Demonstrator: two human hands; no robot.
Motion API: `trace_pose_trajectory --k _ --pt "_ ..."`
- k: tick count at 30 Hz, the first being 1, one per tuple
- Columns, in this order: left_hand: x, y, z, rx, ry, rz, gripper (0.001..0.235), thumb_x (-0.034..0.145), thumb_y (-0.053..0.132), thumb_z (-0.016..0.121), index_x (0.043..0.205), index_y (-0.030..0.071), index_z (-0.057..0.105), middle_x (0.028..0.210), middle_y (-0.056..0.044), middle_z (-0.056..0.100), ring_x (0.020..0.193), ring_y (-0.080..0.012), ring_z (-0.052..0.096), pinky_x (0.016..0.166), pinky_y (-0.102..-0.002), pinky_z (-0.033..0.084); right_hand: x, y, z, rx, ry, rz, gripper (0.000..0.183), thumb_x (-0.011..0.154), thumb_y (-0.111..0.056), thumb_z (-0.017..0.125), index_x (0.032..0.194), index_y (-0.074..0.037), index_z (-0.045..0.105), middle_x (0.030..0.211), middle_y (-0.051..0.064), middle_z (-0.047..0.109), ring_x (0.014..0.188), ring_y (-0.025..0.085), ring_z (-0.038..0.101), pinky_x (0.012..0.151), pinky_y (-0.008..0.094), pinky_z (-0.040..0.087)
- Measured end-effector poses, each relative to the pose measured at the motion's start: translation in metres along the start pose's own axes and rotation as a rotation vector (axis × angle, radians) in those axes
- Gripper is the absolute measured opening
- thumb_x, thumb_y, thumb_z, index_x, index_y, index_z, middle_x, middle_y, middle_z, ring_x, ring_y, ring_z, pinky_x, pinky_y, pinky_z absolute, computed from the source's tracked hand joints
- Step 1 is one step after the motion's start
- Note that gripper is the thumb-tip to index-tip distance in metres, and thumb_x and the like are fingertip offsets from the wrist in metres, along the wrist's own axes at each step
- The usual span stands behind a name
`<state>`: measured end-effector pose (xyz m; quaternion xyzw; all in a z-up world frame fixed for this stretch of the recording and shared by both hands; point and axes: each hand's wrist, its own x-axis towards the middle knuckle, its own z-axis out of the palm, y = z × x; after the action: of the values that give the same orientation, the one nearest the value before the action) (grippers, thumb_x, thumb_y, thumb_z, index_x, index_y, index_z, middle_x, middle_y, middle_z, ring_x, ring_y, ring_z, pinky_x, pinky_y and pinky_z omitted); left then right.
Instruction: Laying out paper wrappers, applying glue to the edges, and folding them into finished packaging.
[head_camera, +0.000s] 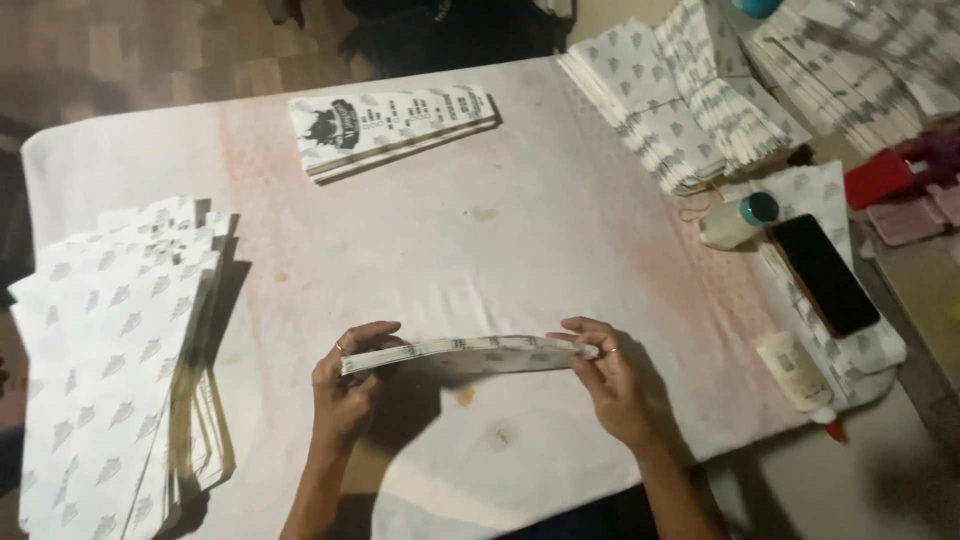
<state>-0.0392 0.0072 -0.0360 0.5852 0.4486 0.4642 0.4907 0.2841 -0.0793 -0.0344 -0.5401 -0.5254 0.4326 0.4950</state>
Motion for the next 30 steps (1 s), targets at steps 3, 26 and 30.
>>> trace_pose_trajectory --k 3,26,30 --pt "-0.008 0.006 -0.009 -0.05 0.073 -0.116 0.05 0.068 -0.005 0.054 0.112 0.006 0.074 0.093 -0.012 0.078 0.088 -0.0186 0.073 0.079 -0.027 0.06 -0.002 0.02 -0.001 0.102 0.06 -0.127 0.012 0.098 0.004 0.059 0.105 -0.005 0.056 0.119 0.014 0.059 0.11 0.021 0.06 0.092 0.031 0.051" --pt "-0.038 0.122 0.009 0.556 0.339 0.685 0.04 0.097 0.005 0.072 0.132 -0.003 0.055 0.131 -0.023 0.059 0.122 -0.041 0.058 0.105 -0.049 0.049 -0.014 -0.093 0.043 -0.086 0.28 -0.094 0.055 0.068 0.005 0.088 0.114 -0.001 0.058 0.071 0.007 0.065 0.066 0.012 0.065 0.069 0.022 0.055" --pt "-0.038 0.186 0.047 0.608 -0.149 0.889 0.029 0.106 0.029 0.058 0.115 0.002 0.064 0.109 -0.016 0.066 0.103 -0.0348 0.063 0.098 -0.055 0.041 -0.052 -0.104 0.051 -0.141 0.308 -0.154 0.069 0.057 0.028 0.068 0.119 0.001 0.054 0.115 0.018 0.064 0.093 0.027 0.072 0.082 0.032 0.065"
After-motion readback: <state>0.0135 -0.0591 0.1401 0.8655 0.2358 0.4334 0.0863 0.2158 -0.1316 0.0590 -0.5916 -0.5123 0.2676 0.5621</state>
